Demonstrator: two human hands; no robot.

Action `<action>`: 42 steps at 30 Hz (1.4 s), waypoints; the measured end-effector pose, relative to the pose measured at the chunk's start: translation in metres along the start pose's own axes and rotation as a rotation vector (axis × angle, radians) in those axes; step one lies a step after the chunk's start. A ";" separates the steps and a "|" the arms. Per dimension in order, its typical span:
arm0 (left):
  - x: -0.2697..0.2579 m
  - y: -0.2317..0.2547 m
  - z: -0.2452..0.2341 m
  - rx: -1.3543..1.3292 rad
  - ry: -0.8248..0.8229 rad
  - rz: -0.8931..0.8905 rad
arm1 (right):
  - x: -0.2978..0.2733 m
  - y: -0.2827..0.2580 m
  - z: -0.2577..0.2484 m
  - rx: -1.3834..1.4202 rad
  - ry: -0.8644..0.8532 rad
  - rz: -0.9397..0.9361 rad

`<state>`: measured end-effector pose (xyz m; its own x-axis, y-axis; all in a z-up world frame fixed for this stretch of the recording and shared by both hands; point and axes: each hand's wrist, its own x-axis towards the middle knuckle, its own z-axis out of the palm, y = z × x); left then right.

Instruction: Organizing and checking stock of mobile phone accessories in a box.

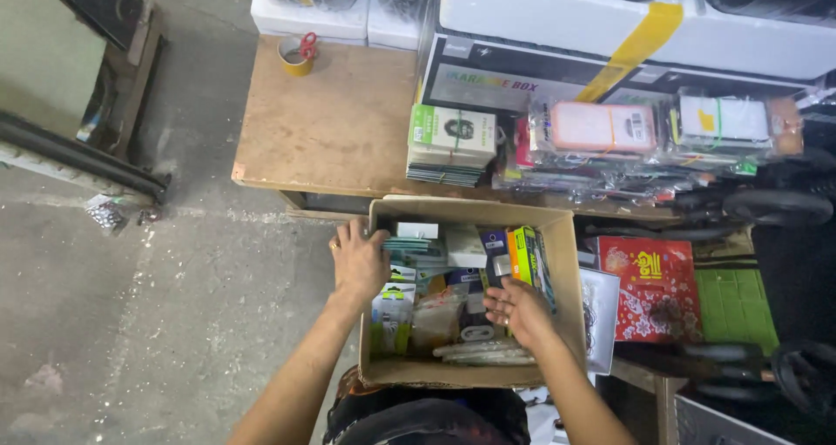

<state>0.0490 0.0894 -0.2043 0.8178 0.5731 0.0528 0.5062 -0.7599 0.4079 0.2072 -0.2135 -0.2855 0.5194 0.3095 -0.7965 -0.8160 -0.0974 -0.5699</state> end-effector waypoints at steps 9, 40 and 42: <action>-0.034 0.010 -0.016 0.010 -0.194 -0.106 | 0.096 0.009 0.041 0.120 0.012 0.151; -0.159 -0.017 -0.020 -1.799 -0.086 -0.798 | 0.055 -0.042 0.118 -1.041 -0.211 -0.504; -0.174 -0.019 -0.027 -1.816 -0.028 -0.884 | 0.032 -0.052 0.141 -1.544 -0.297 -0.983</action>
<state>-0.1100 0.0121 -0.1967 0.5601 0.5248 -0.6410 -0.1020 0.8116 0.5753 0.2306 -0.0652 -0.2528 0.4089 0.9008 -0.1461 0.7300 -0.4189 -0.5400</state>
